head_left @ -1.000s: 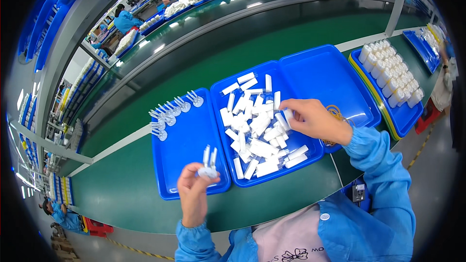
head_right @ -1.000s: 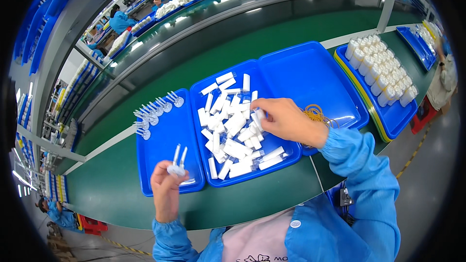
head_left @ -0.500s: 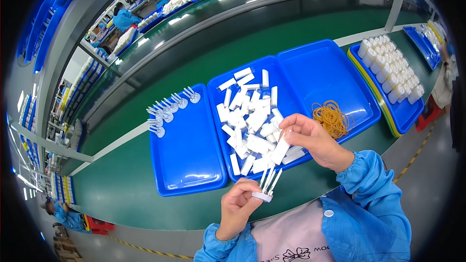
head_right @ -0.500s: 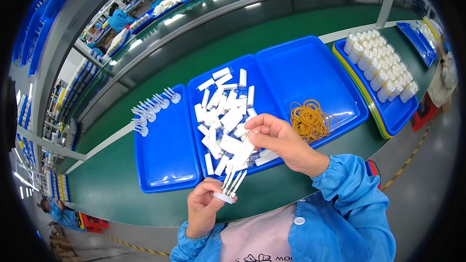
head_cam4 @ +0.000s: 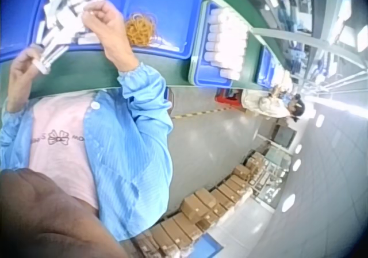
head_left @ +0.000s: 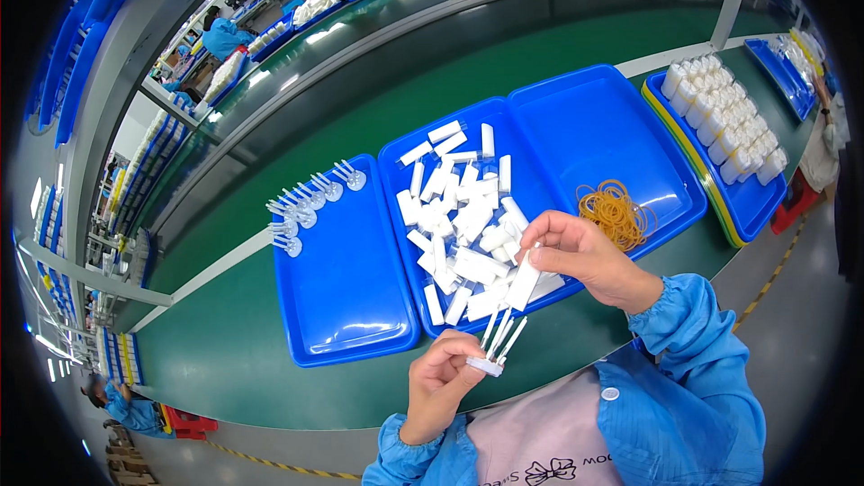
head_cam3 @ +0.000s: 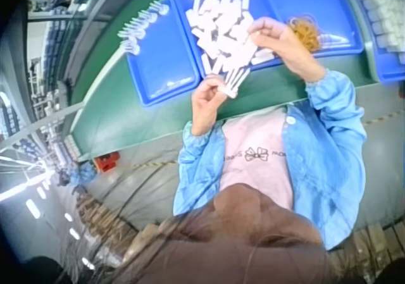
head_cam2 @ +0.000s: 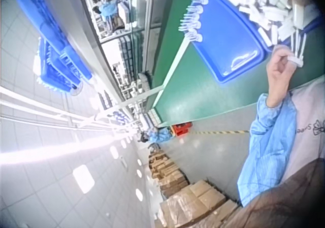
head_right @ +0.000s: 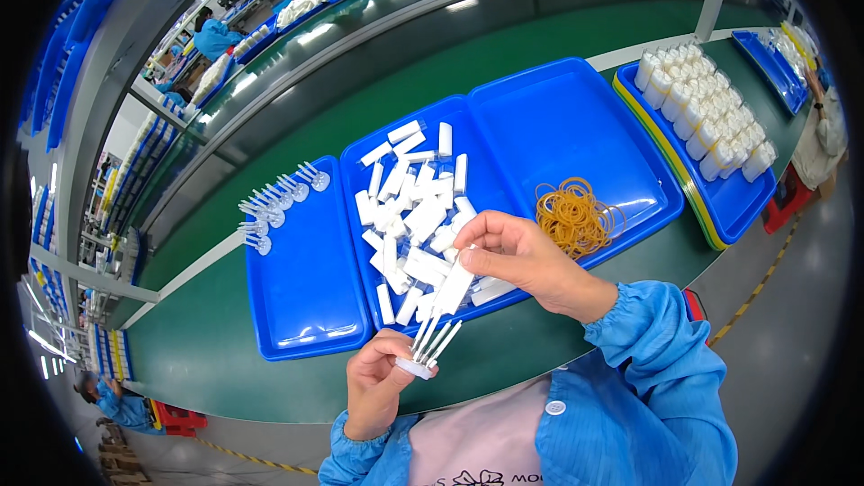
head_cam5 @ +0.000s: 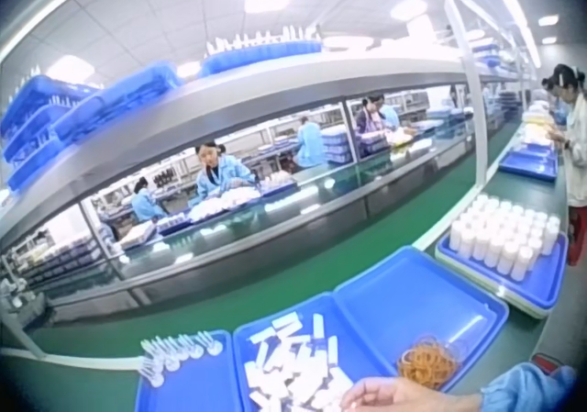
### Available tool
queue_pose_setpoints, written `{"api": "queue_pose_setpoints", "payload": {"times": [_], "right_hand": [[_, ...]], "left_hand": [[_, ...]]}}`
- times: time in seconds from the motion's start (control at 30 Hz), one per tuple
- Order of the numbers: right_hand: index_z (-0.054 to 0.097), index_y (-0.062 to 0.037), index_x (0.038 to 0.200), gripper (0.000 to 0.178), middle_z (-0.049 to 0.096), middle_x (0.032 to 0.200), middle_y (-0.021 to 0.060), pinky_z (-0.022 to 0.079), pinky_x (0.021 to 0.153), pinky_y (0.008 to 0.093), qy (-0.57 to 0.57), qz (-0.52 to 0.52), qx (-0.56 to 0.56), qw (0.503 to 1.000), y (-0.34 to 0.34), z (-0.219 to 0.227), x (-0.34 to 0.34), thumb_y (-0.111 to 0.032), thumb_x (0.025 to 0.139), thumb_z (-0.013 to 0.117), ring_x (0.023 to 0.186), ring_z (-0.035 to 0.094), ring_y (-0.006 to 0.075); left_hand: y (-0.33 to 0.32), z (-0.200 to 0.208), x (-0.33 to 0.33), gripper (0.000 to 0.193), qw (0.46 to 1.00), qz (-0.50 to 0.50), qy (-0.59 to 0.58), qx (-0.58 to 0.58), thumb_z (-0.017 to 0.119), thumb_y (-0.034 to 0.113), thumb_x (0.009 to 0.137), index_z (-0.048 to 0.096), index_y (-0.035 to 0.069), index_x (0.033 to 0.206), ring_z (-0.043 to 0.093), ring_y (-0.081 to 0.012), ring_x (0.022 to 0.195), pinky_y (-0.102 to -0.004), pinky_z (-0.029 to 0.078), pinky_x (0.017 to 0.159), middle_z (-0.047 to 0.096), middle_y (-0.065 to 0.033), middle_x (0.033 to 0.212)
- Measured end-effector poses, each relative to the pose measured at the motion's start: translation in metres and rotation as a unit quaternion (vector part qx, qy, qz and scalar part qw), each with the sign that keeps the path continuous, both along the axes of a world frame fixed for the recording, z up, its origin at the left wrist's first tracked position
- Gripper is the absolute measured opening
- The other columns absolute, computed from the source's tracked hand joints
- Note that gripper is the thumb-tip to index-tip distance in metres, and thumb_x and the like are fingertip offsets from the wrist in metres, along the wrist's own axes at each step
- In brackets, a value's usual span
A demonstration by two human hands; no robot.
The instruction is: Assemble small white plastic components and secure them with a rubber band inside a container.
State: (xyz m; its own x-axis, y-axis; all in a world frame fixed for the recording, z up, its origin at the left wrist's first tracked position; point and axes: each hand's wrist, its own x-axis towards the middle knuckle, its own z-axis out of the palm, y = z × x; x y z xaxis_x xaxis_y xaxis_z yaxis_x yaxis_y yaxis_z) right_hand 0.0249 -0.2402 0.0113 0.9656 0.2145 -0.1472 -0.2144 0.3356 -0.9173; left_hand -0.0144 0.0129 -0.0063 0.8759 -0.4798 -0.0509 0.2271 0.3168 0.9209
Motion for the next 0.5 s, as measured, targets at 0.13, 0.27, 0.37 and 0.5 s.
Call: {"api": "queue_pose_setpoints", "payload": {"times": [0.13,0.27,0.37,0.5], "right_hand": [[0.057,-0.0040,0.107,0.024,0.062,0.098,0.0031,0.044,0.084,0.0233,-0.007,0.006,0.006,1.000,0.001,-0.003,-0.001,-0.018,0.089,0.065,0.092,0.057,0.0076],[0.058,-0.0040,0.104,0.021,0.062,0.097,0.0028,0.044,0.084,0.0232,0.004,0.018,0.021,1.000,0.001,0.001,-0.003,-0.017,0.089,0.064,0.092,0.057,0.0076],[0.059,-0.0034,0.101,0.019,0.063,0.097,0.0045,0.043,0.088,0.0267,-0.004,0.017,-0.003,1.000,0.001,0.008,-0.007,-0.016,0.089,0.064,0.098,0.056,0.0108],[0.060,-0.0034,0.096,0.016,0.064,0.096,0.0069,0.039,0.097,0.0341,-0.076,0.000,-0.101,0.992,-0.001,0.013,-0.012,-0.014,0.086,0.067,0.112,0.053,0.0178]], "left_hand": [[-0.001,0.000,0.002,0.014,1.000,-0.009,-0.003,0.012,0.061,-0.007,0.086,0.059,-0.005,0.099,0.061,-0.0178,0.093,-0.0288,0.050,0.082,0.052,-0.0099,0.104],[-0.002,-0.001,0.003,0.016,0.999,-0.003,-0.046,0.029,0.063,-0.009,0.083,0.059,-0.005,0.098,0.061,-0.0168,0.091,-0.0283,0.051,0.081,0.054,-0.0104,0.103],[-0.008,0.005,0.000,0.014,0.997,0.050,-0.007,0.063,0.066,-0.005,0.082,0.057,-0.001,0.092,0.064,-0.0177,0.083,-0.0300,0.054,0.076,0.057,-0.0097,0.092],[-0.005,0.003,-0.001,0.015,0.996,0.040,-0.026,0.081,0.067,-0.003,0.082,0.056,0.000,0.092,0.061,-0.0147,0.082,-0.0282,0.054,0.074,0.057,-0.0098,0.091]]}}
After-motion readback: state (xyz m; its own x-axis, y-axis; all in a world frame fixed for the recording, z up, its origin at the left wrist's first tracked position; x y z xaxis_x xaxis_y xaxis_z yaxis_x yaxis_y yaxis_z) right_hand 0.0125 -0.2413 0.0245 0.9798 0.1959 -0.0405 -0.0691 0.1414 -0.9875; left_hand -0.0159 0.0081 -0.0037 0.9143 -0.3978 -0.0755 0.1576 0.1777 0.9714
